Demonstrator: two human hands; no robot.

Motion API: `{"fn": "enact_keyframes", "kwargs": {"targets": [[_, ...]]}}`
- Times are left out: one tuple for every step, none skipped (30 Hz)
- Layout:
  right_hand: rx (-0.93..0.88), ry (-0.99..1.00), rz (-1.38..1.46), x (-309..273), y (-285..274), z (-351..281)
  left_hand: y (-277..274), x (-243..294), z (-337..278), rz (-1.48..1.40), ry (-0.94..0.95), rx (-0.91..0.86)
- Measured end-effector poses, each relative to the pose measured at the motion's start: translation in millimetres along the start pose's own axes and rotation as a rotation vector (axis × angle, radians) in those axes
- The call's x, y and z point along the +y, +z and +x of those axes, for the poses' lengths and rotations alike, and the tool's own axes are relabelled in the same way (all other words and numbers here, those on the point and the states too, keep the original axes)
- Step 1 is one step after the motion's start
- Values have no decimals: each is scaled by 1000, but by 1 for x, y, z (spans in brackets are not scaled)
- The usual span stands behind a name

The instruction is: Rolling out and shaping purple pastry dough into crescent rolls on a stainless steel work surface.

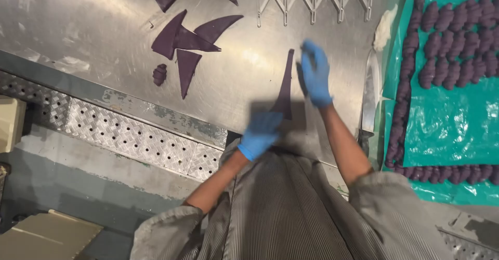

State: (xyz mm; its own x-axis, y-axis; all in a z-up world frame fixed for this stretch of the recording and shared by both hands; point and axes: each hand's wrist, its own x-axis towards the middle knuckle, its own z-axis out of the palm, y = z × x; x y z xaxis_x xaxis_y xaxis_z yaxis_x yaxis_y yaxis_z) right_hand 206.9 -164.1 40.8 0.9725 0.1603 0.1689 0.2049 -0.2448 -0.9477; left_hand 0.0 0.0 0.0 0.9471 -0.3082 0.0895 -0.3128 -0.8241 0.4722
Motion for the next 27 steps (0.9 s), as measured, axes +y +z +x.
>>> {"fn": "enact_keyframes", "kwargs": {"targets": [[5, -4, -3, 2, -13, -24, -10, -12, 6, 0, 6, 3], [-188, -112, -296, 4, -27, -48, -19, -25, 12, -49, 36, 104], [-383, -213, -585, 5, -39, -79, -28, -35, 12, -101, 60, 196], [-381, -206, -585, 1, -38, -92, -32, -39, 19, -104, 62, 190], [-446, -265, -658, -2, -38, -105, -36, -43, 27, -122, 78, 115], [-510, -324, -731, -5, -38, -117, -40, -48, 35, -139, 95, 40], [-505, -324, -733, -7, -37, -116, -39, -51, 42, -138, 100, 40], [-467, -376, -707, -8, -36, -116, -38, -53, 49, -106, 150, -13], [-429, -426, -681, -9, -36, -117, -37, -55, 55, -75, 200, -67], [-425, -424, -684, -3, -37, -117, -32, -59, 54, -75, 205, -68], [-469, -395, -703, 4, -38, -115, -28, -65, 54, -48, 244, -88], [-512, -366, -722, 11, -39, -112, -24, -70, 55, -21, 284, -108], [-506, -368, -725, 11, -40, -114, -23, -73, 51, -18, 290, -105], [-526, -400, -734, 10, -42, -114, -23, -77, 48, -11, 350, -58], [-545, -431, -748, 9, -45, -113, -21, -80, 49, -5, 415, -8], [-536, -433, -756, 8, -45, -114, -14, -83, 48, -4, 425, -3], [-535, -463, -745, 7, -44, -112, -7, -88, 49, 15, 424, -28], [-534, -492, -734, 6, -44, -110, -1, -92, 50, 33, 423, -54], [-528, -492, -737, 8, -43, -111, 2, -93, 50, 34, 429, -54], [-509, -501, -730, 10, -42, -113, 6, -94, 49, 45, 437, -69], [-497, -506, -718, 12, -41, -118, 11, -92, 43, 50, 438, -88], [-498, -501, -716, 13, -41, -120, 11, -90, 43, 47, 437, -93], [-491, -516, -713, 15, -41, -116, 10, -91, 48, 41, 448, -56], [-484, -532, -710, 19, -39, -112, 10, -93, 53, 36, 458, -20], [-493, -523, -705, 19, -39, -113, 4, -87, 55, 29, 451, -28], [-487, -516, -701, 21, -38, -115, -1, -82, 56, 8, 429, -31], [-479, -508, -698, 23, -37, -115, -7, -78, 60, -11, 410, -35]]}}
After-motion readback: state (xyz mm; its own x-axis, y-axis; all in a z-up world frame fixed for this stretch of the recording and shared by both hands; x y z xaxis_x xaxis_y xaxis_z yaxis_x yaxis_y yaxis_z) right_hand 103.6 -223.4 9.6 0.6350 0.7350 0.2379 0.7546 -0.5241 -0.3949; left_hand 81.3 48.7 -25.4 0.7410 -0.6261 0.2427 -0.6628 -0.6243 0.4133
